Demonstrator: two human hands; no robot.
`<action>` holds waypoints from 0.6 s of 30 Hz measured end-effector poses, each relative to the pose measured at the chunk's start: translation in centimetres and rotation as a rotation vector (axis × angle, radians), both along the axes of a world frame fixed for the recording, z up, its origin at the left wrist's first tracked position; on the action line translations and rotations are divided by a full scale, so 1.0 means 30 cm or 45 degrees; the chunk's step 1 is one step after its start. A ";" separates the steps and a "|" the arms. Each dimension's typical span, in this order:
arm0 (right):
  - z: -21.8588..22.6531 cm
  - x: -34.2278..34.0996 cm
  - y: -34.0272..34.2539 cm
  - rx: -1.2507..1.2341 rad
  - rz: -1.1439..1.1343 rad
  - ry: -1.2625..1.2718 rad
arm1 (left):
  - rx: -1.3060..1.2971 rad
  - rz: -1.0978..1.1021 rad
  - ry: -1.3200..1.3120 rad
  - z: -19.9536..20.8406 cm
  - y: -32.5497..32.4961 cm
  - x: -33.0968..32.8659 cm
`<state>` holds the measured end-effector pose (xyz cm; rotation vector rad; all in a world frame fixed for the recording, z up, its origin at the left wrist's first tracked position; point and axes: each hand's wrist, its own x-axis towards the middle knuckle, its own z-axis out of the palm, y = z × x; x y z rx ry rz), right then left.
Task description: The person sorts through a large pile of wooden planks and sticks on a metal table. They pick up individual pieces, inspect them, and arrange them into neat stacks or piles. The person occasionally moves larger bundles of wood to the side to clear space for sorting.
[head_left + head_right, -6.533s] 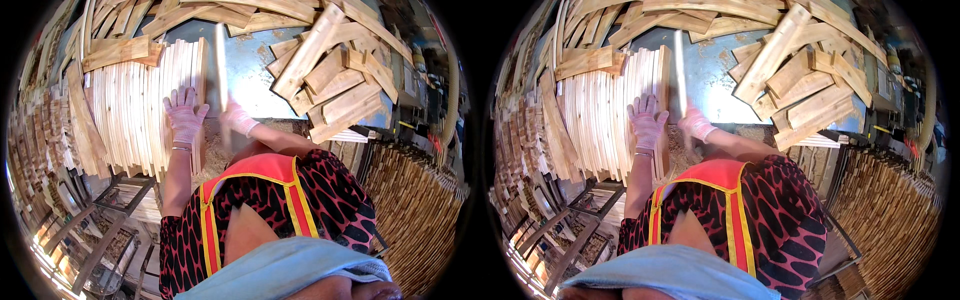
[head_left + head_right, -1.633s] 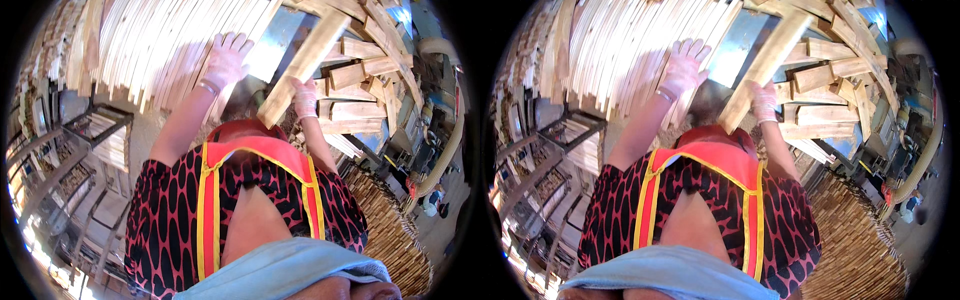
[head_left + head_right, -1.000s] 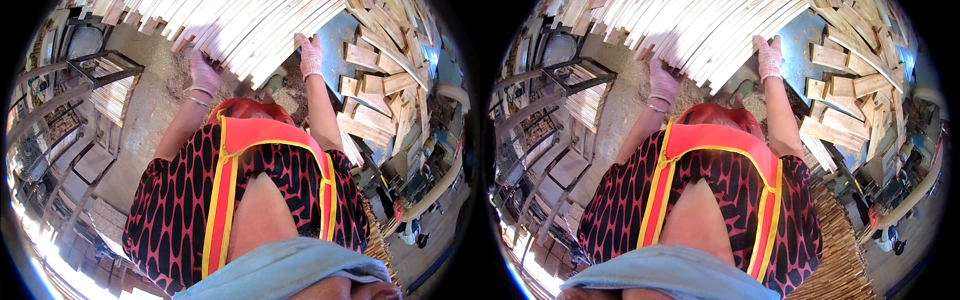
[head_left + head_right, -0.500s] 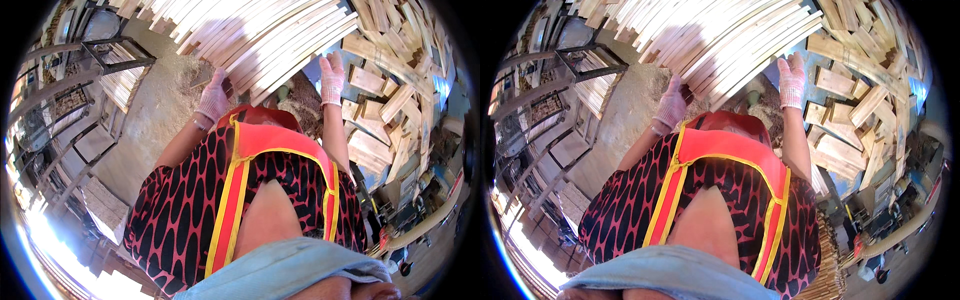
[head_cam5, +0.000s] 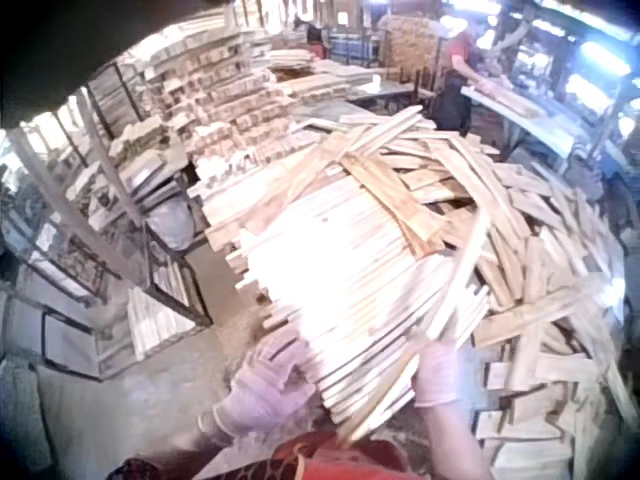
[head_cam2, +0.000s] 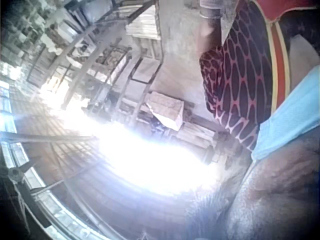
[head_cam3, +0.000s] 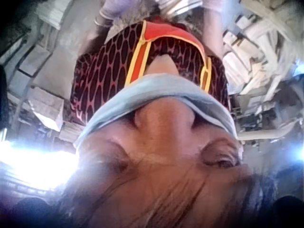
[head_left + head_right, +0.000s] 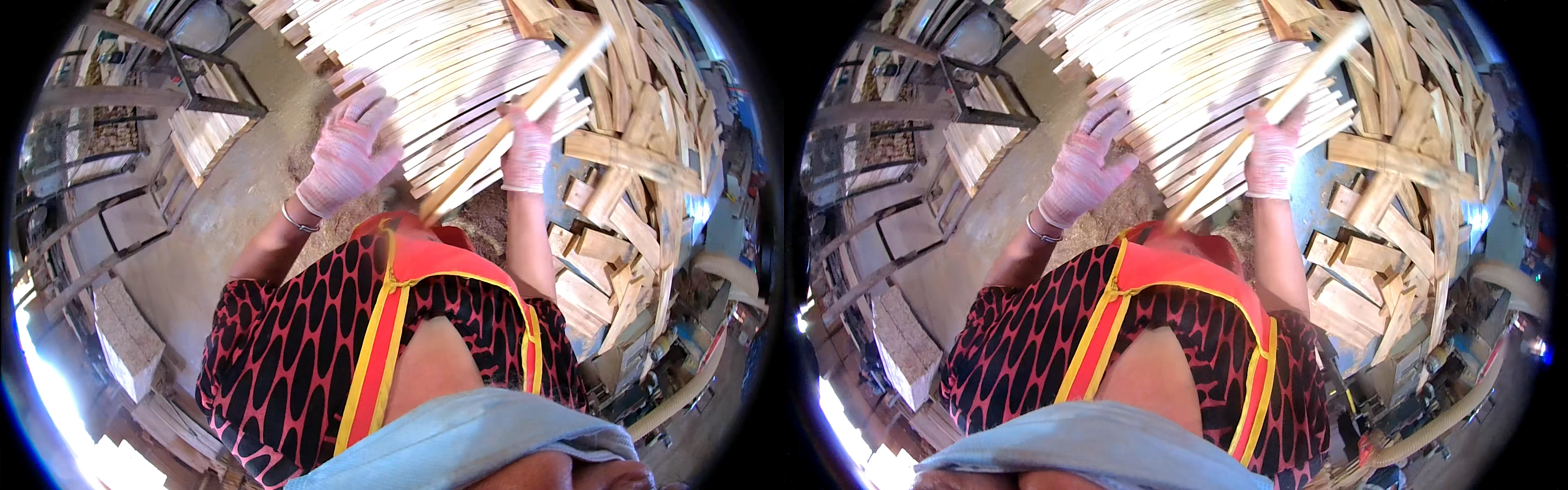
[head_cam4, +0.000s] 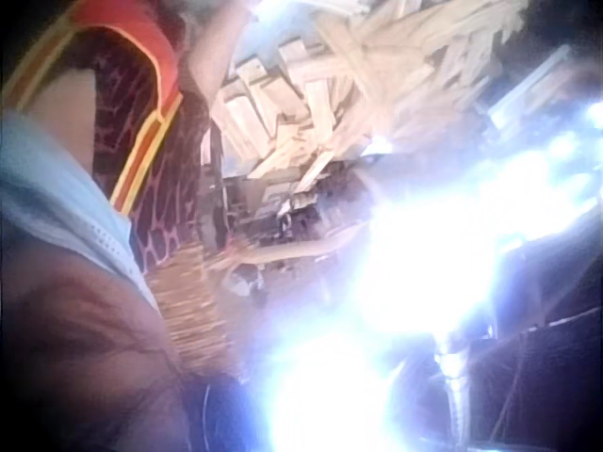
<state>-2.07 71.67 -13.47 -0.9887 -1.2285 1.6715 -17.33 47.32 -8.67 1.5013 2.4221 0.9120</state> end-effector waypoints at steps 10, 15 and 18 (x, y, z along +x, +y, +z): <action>0.059 0.161 0.006 1.189 0.301 -0.689 | -0.557 -0.460 1.130 -0.111 0.338 -0.365; -0.301 0.474 0.093 0.022 -0.172 -0.723 | -0.656 0.198 0.625 -0.255 0.463 -0.674; -0.355 0.566 0.051 -0.090 -0.340 -0.828 | -0.379 0.216 0.926 -0.268 0.545 -0.556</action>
